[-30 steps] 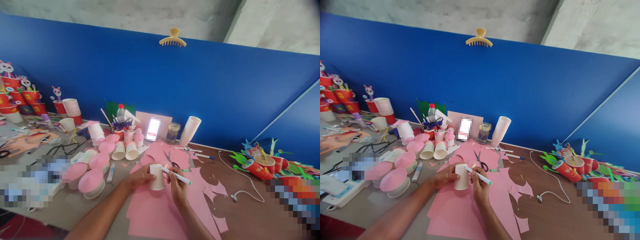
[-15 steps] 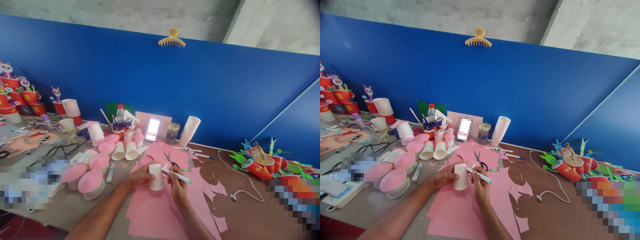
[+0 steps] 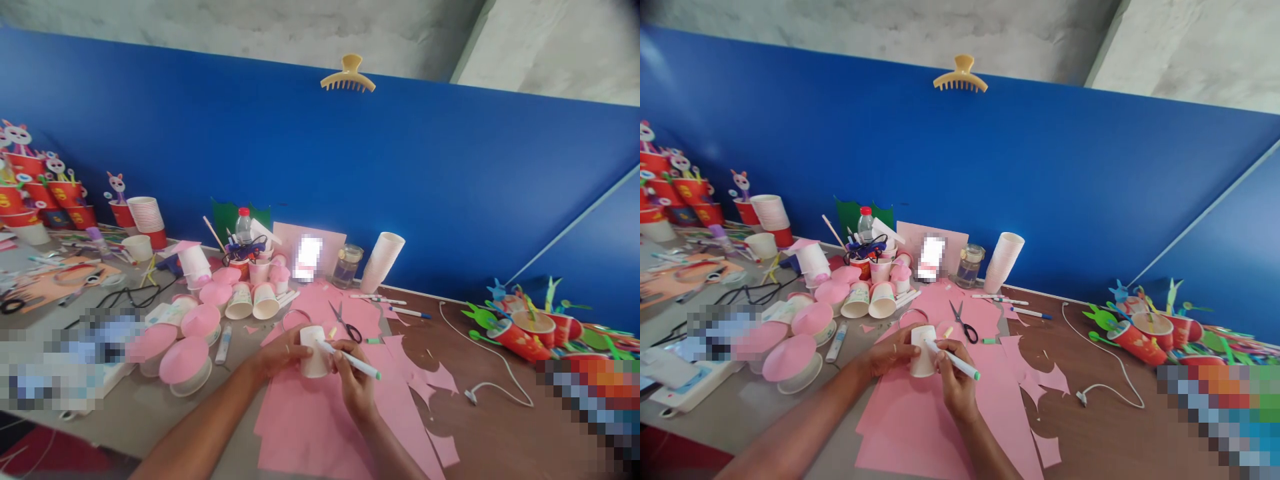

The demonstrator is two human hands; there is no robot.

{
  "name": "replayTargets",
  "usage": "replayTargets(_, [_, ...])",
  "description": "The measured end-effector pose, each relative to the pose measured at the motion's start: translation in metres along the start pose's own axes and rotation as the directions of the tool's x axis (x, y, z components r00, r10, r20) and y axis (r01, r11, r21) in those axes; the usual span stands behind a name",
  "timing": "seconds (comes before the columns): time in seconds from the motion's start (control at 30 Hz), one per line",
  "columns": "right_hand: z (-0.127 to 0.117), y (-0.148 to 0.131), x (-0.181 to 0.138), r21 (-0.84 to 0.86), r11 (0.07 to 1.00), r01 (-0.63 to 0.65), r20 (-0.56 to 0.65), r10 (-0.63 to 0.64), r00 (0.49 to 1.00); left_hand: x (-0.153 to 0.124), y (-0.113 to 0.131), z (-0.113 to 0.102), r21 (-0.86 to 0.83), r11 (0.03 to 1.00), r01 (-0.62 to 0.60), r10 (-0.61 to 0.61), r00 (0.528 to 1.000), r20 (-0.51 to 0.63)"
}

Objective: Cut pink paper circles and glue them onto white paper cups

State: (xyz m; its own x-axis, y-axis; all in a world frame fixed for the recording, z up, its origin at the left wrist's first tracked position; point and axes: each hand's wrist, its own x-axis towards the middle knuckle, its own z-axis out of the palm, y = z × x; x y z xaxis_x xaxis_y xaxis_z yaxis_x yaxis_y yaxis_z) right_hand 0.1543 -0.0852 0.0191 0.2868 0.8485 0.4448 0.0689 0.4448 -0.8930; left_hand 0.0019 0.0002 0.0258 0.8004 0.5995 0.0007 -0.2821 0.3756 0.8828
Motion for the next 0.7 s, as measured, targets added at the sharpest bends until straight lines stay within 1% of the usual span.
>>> replayTargets(0.27, [-0.0025,0.0053,-0.0022,-0.121,0.991,0.058,0.040,-0.053,0.998,0.0010,0.0010,0.0017,0.001,1.000,0.020,-0.020,0.999,-0.045])
replayTargets(0.4, [-0.0028,0.0065,-0.0026,-0.166,0.985,0.055,0.024,-0.051,0.998,0.0011,-0.0009,0.0000,-0.002,0.999,0.036,-0.036,0.997,-0.071])
replayTargets(0.53, [-0.0021,0.0068,-0.0006,-0.117,0.993,0.008,-0.010,-0.009,1.000,0.0006,-0.0008,0.0001,-0.021,1.000,0.024,-0.025,0.999,-0.046])
replayTargets(0.7, [0.0006,0.0021,0.0040,0.017,0.998,-0.057,-0.081,0.058,0.995,0.0003,-0.0003,-0.0004,0.002,1.000,0.027,-0.027,0.999,-0.029])
